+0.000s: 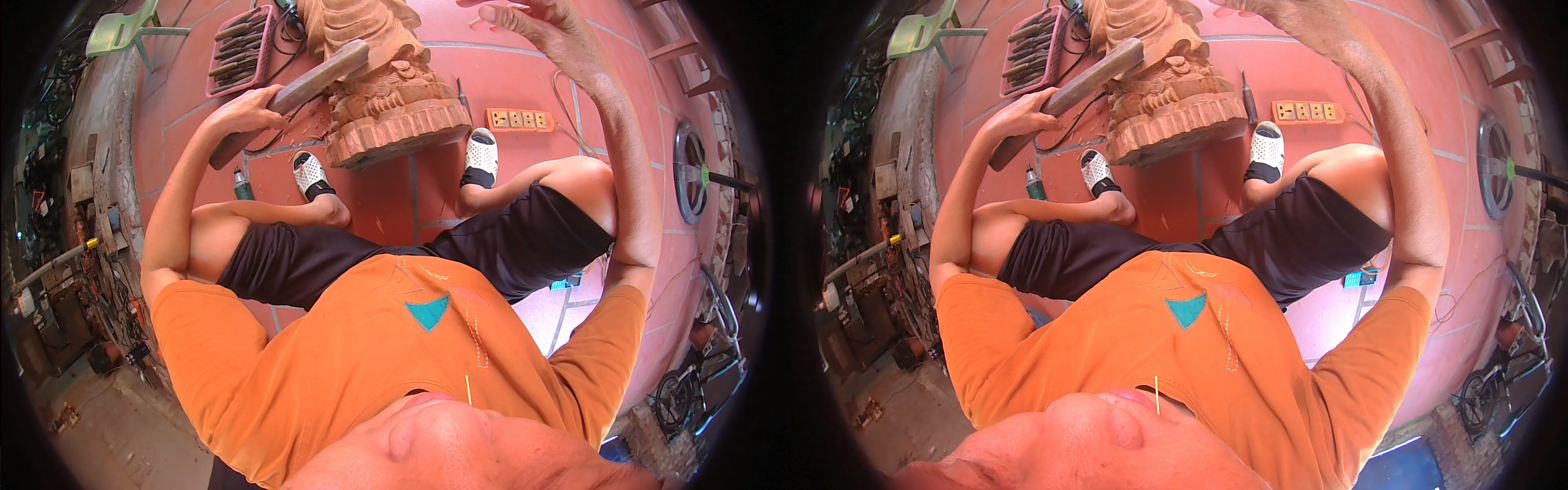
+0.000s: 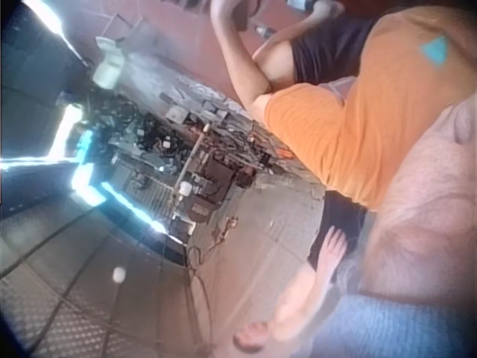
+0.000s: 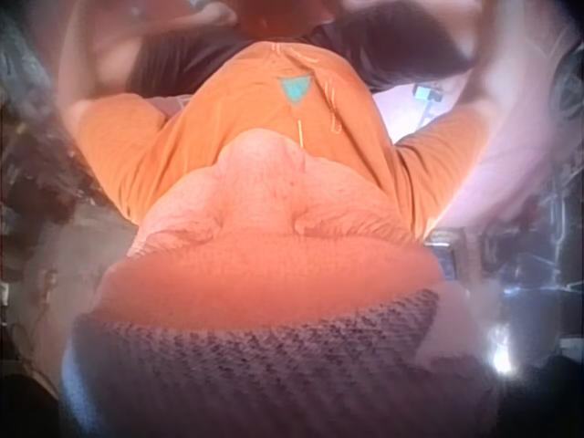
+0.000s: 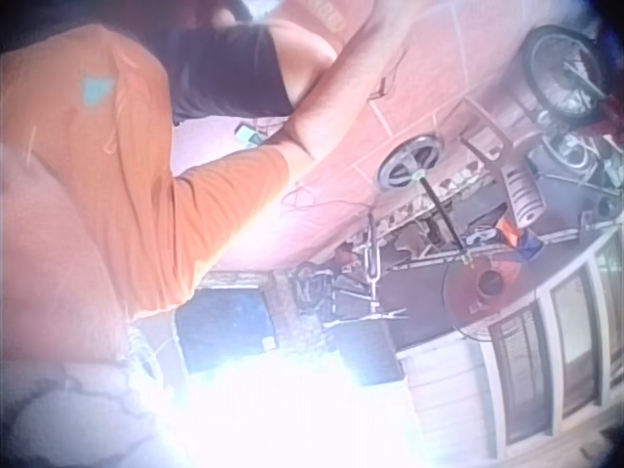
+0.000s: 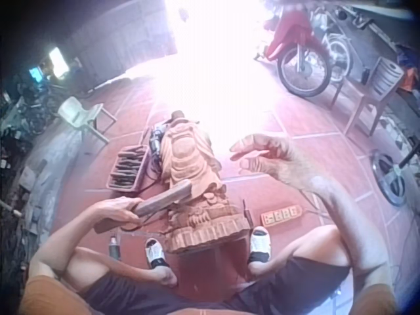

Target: The person carves a wooden statue using a rotary tool and then switches to a chisel and mallet to refine the details. The person holds the statue with one hand while operating the tools with the other.

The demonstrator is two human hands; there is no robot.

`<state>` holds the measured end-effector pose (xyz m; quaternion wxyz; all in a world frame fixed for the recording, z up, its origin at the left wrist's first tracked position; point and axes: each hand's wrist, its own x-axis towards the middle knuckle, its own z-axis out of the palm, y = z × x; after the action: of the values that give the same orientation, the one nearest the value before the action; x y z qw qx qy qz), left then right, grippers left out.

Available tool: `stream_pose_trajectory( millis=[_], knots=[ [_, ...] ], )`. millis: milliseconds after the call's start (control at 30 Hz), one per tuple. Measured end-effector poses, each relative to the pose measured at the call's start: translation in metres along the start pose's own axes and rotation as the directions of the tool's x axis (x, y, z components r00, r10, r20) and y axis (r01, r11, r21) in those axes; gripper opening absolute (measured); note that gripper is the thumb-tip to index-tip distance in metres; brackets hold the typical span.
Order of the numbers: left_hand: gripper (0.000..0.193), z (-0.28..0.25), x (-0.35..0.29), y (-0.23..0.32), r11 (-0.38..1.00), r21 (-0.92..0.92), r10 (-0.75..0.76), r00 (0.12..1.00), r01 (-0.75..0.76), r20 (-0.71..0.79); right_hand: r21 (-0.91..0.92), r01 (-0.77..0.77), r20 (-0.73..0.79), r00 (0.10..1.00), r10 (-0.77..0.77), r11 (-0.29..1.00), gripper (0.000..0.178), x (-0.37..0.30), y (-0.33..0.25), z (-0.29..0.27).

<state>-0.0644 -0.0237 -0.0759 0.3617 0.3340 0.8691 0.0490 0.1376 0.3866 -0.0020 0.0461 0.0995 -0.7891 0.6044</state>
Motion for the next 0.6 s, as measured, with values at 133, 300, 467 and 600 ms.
stream_pose_trajectory(
  millis=[133, 300, 467, 600],
  knots=[
    [0.070, -0.014, -0.009, 0.006, 0.998, -0.021, -0.062, 0.997, 0.062, 0.038, 0.019, -0.013, 0.006, 1.000, 0.013, 1.000, 0.023, -0.003, -0.015, 0.003],
    [0.064, -0.008, -0.006, -0.006, 0.998, 0.036, -0.050, 0.997, 0.048, 0.059, 0.002, 0.021, 0.008, 1.000, -0.021, 1.000, 0.024, 0.000, -0.001, -0.001],
    [0.069, -0.002, -0.003, -0.010, 0.993, 0.109, -0.052, 0.996, 0.044, 0.068, -0.012, 0.017, 0.015, 1.000, -0.017, 1.000, 0.024, 0.001, -0.001, 0.000],
    [0.072, -0.003, -0.003, -0.009, 0.991, 0.128, -0.029, 0.999, 0.024, 0.033, 0.017, 0.036, 0.020, 0.999, -0.036, 0.999, 0.025, 0.000, 0.002, -0.002]
  ],
)
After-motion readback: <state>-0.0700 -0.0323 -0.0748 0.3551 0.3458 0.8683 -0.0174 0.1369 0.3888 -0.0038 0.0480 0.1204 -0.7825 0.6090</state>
